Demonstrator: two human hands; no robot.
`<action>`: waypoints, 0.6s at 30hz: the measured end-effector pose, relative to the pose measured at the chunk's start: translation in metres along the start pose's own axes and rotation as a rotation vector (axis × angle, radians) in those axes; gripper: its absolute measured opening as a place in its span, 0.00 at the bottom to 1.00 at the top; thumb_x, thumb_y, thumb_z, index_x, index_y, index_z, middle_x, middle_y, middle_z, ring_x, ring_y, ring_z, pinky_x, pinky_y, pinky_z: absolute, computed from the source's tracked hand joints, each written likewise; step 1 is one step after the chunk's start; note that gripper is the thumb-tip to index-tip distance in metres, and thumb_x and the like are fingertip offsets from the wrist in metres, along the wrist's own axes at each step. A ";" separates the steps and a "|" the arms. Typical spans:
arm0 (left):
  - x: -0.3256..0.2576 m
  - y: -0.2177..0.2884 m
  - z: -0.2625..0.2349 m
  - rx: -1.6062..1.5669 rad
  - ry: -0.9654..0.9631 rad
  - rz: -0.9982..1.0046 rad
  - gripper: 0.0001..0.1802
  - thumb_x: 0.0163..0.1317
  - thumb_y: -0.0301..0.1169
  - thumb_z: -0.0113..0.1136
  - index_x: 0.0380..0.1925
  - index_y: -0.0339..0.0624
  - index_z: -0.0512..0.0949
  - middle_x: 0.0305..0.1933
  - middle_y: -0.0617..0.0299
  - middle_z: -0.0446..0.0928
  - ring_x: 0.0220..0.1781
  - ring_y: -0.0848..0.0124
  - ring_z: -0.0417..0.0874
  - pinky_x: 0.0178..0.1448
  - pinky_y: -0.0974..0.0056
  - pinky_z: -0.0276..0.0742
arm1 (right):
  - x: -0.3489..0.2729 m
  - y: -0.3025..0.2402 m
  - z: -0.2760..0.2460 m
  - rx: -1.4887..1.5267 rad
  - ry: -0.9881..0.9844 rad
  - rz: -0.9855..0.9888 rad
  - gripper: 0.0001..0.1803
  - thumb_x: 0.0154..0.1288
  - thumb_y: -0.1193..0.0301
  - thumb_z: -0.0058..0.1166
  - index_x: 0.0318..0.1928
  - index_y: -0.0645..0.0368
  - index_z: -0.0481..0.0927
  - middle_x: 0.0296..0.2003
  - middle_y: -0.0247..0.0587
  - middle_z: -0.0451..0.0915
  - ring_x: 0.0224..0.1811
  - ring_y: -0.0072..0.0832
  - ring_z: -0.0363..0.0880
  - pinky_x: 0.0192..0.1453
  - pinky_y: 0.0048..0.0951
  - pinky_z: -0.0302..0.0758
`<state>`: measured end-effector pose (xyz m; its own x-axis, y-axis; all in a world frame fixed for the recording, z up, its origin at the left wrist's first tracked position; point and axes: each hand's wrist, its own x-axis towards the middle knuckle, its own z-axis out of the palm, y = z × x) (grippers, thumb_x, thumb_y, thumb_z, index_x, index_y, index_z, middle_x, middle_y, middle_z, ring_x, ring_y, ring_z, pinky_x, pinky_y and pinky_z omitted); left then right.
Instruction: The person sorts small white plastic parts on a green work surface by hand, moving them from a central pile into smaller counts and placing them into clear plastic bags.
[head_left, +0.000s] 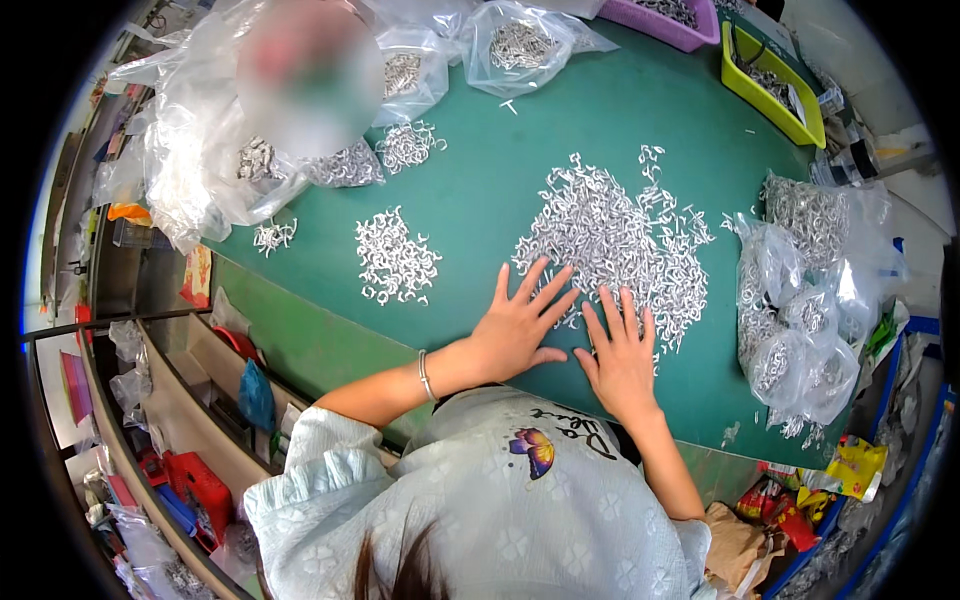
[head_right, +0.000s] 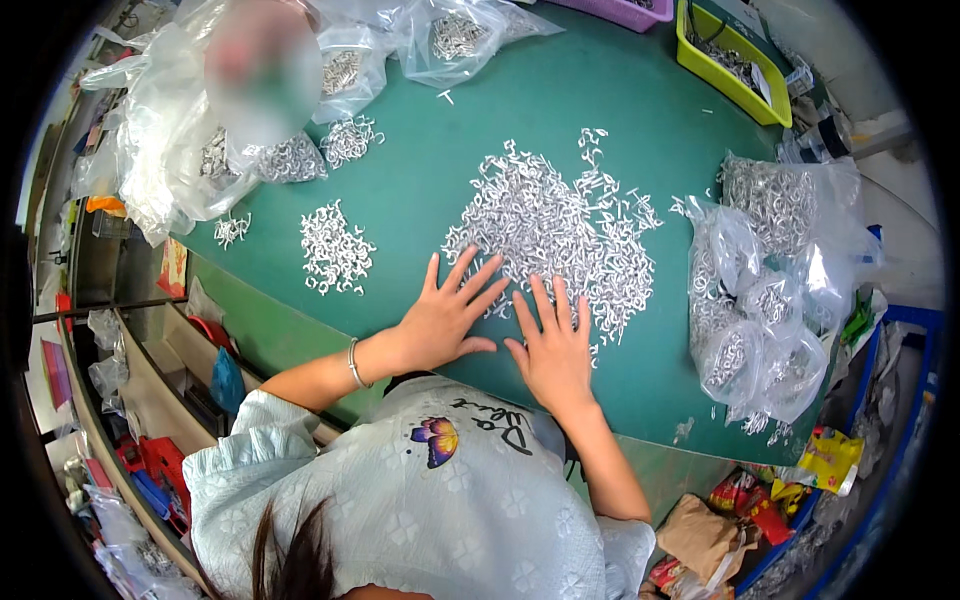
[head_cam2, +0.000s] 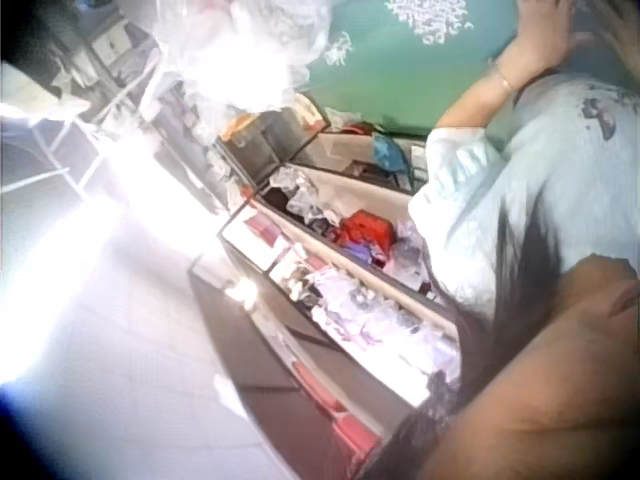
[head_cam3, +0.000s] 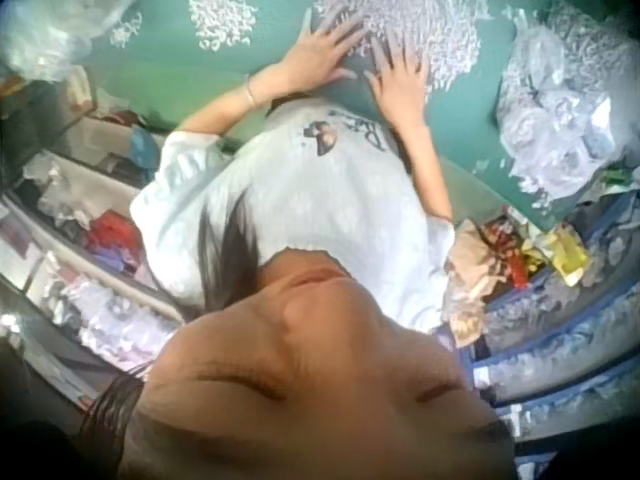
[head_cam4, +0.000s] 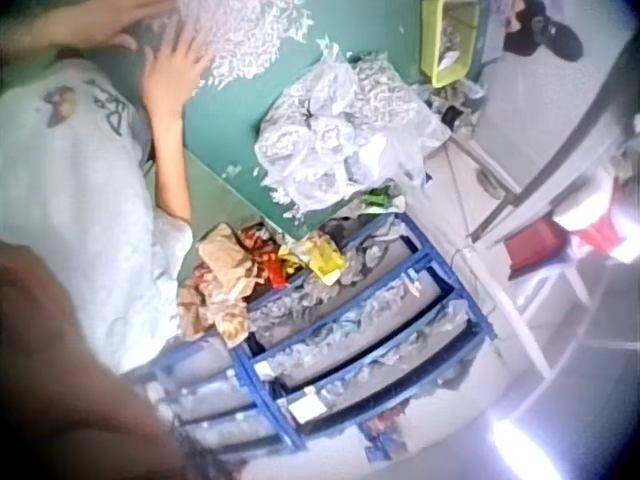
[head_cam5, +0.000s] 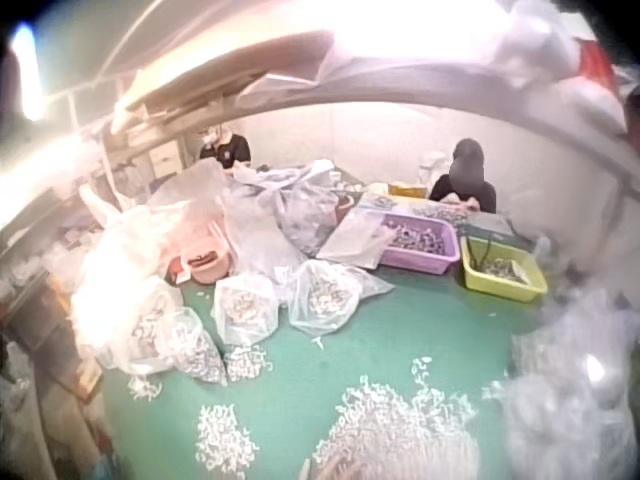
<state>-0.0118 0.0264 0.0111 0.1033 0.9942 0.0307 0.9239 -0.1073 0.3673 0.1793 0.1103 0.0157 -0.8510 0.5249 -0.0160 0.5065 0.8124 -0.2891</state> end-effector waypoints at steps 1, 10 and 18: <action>0.001 -0.001 0.003 0.026 0.010 0.004 0.43 0.57 0.52 0.61 0.68 0.45 0.60 0.76 0.54 0.50 0.77 0.47 0.47 0.67 0.28 0.50 | -0.001 0.002 -0.001 -0.027 0.011 0.000 0.31 0.62 0.60 0.57 0.65 0.50 0.68 0.71 0.44 0.56 0.74 0.47 0.49 0.71 0.60 0.49; 0.062 -0.032 0.011 0.133 0.117 0.006 0.35 0.63 0.44 0.56 0.68 0.46 0.60 0.75 0.55 0.52 0.75 0.47 0.50 0.68 0.30 0.51 | 0.051 0.065 -0.015 -0.115 0.195 0.005 0.24 0.63 0.64 0.57 0.60 0.43 0.74 0.67 0.36 0.63 0.71 0.44 0.58 0.71 0.54 0.54; 0.068 -0.011 0.016 0.045 0.121 0.031 0.34 0.61 0.34 0.60 0.67 0.41 0.60 0.74 0.51 0.53 0.76 0.47 0.50 0.69 0.29 0.49 | 0.068 0.039 -0.001 0.100 0.341 0.036 0.23 0.63 0.71 0.55 0.58 0.61 0.72 0.64 0.43 0.68 0.70 0.44 0.59 0.72 0.53 0.51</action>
<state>-0.0090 0.0951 -0.0056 0.0897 0.9840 0.1542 0.9367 -0.1360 0.3226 0.1414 0.1780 0.0042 -0.7290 0.6214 0.2872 0.5051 0.7714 -0.3870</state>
